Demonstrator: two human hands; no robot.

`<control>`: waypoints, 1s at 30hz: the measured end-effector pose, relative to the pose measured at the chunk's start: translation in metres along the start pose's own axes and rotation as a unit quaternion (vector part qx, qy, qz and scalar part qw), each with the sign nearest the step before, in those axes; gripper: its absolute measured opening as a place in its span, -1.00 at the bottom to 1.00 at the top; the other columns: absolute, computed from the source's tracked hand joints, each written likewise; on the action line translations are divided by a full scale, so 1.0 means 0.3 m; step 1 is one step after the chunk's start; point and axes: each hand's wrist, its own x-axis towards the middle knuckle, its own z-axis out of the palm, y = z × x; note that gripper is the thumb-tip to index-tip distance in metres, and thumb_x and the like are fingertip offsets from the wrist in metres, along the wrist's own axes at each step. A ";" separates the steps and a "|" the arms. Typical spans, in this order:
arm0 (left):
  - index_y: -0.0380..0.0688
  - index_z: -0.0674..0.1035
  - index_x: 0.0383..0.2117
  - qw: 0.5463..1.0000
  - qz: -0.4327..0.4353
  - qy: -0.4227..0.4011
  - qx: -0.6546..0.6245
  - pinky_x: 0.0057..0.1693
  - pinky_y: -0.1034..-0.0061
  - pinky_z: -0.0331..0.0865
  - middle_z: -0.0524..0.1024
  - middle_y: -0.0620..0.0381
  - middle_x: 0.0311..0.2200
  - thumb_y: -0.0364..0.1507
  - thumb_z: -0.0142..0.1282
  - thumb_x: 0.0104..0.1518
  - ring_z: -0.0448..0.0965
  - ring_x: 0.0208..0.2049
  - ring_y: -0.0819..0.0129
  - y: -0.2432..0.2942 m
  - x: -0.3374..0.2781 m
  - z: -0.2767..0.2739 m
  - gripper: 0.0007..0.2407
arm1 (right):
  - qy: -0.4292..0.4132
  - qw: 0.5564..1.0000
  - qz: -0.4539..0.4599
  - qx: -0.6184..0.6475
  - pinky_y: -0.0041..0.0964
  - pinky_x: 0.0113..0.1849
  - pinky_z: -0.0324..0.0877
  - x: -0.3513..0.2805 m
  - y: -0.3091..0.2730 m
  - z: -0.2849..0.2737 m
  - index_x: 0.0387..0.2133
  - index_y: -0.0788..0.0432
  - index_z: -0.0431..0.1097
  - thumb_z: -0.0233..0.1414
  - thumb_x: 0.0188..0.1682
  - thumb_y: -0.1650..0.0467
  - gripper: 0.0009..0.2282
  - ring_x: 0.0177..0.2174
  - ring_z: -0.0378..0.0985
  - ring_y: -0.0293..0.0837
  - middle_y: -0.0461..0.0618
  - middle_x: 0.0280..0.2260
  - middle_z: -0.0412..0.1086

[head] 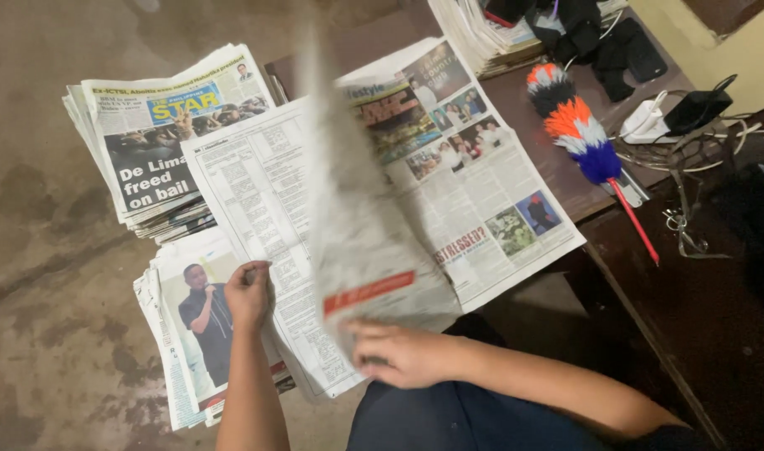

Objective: Dust and organize stacks of newspapers on a desk using a duster.

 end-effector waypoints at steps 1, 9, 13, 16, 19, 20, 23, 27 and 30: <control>-0.20 0.64 -0.23 0.999 0.008 -0.009 -0.037 -0.42 0.67 0.26 0.49 0.19 -0.49 -0.58 0.11 0.25 0.33 -0.57 0.56 -0.020 0.010 -0.001 -0.92 | -0.102 0.991 0.006 0.090 0.13 0.21 0.16 -0.011 0.007 -0.010 -0.29 0.15 0.36 -0.06 0.08 0.27 -0.81 0.34 0.00 0.29 0.29 0.39 -0.04; -0.42 0.50 0.09 0.999 -0.014 -0.018 -0.034 0.13 0.51 0.33 0.56 -0.12 -0.01 -0.47 -0.09 0.24 0.52 0.00 0.20 -0.045 0.066 -0.030 -0.65 | 0.234 0.954 0.132 -0.134 -0.01 0.12 0.29 -0.068 0.460 -0.052 -0.11 0.16 0.50 0.06 0.01 0.31 -0.75 0.14 0.37 0.05 0.13 0.15 0.38; -0.39 0.31 0.26 0.960 -0.133 -0.103 -0.222 0.38 0.30 0.11 0.32 -0.26 0.29 0.10 -0.35 0.14 0.31 0.31 0.01 0.068 0.030 -0.033 -0.23 | 0.018 0.933 0.264 -0.245 0.08 0.25 0.01 -0.145 0.542 -0.069 0.21 -0.13 0.29 -0.13 0.07 0.08 -0.55 0.33 -0.02 -0.03 -0.08 0.36 0.05; -0.37 0.50 0.00 0.984 -0.115 -0.076 -0.112 0.09 0.42 0.29 0.47 -0.13 -0.05 -0.05 -0.05 0.14 0.42 -0.02 0.17 0.139 -0.027 -0.039 -0.45 | 0.091 0.900 0.375 -0.203 0.03 0.24 0.07 -0.232 0.591 -0.181 0.17 -0.02 0.32 -0.04 0.04 0.22 -0.59 0.25 0.12 0.05 0.07 0.28 0.14; -0.36 0.62 -0.23 0.996 -0.071 -0.025 -0.041 -0.19 0.57 0.39 0.58 0.03 -0.35 -0.32 0.21 0.22 0.49 -0.36 0.40 0.091 -0.028 -0.032 -0.74 | 0.321 0.789 0.405 -0.333 0.08 0.11 0.28 -0.492 0.952 -0.290 0.02 0.30 0.40 0.15 -0.09 0.36 -0.59 0.10 0.33 0.25 0.36 0.16 0.26; -0.35 0.61 -0.22 0.994 -0.066 -0.013 -0.090 -0.22 0.62 0.39 0.58 0.04 -0.35 -0.38 0.20 0.23 0.49 -0.37 0.44 0.063 -0.020 -0.024 -0.78 | 0.410 0.683 0.332 -0.504 0.11 0.02 0.34 -0.621 1.095 -0.315 -0.09 0.44 0.44 0.20 -0.17 0.34 -0.56 0.02 0.39 0.37 0.49 0.12 0.31; -0.28 0.59 -0.29 0.998 -0.030 -0.008 -0.055 -0.28 0.61 0.34 0.51 0.12 -0.45 -0.35 0.19 0.26 0.40 -0.46 0.47 0.018 -0.007 -0.031 -0.81 | 0.410 0.645 0.474 -0.437 0.22 -0.08 0.35 -0.834 1.160 -0.427 0.10 0.45 0.27 0.16 -0.13 0.38 -0.47 -0.07 0.36 0.48 0.56 0.06 0.26; -0.30 0.58 -0.28 0.999 0.000 -0.010 -0.043 -0.29 0.63 0.32 0.50 0.12 -0.45 -0.35 0.17 0.26 0.37 -0.47 0.49 -0.027 0.016 -0.027 -0.79 | 0.364 0.674 0.550 -0.334 0.22 -0.19 0.45 -1.007 1.265 -0.424 0.10 0.41 0.23 0.15 -0.01 0.36 -0.53 -0.19 0.51 0.46 0.50 -0.13 0.42; -0.28 0.58 -0.32 0.999 0.009 0.002 -0.046 -0.29 0.65 0.29 0.49 0.16 -0.48 -0.36 0.15 0.28 0.34 -0.47 0.52 -0.043 0.031 -0.019 -0.81 | 0.405 0.690 0.415 -0.434 0.07 -0.29 0.48 -0.962 1.255 -0.373 -0.14 0.31 0.51 0.10 0.09 0.42 -0.81 -0.40 0.54 0.32 0.34 -0.31 0.48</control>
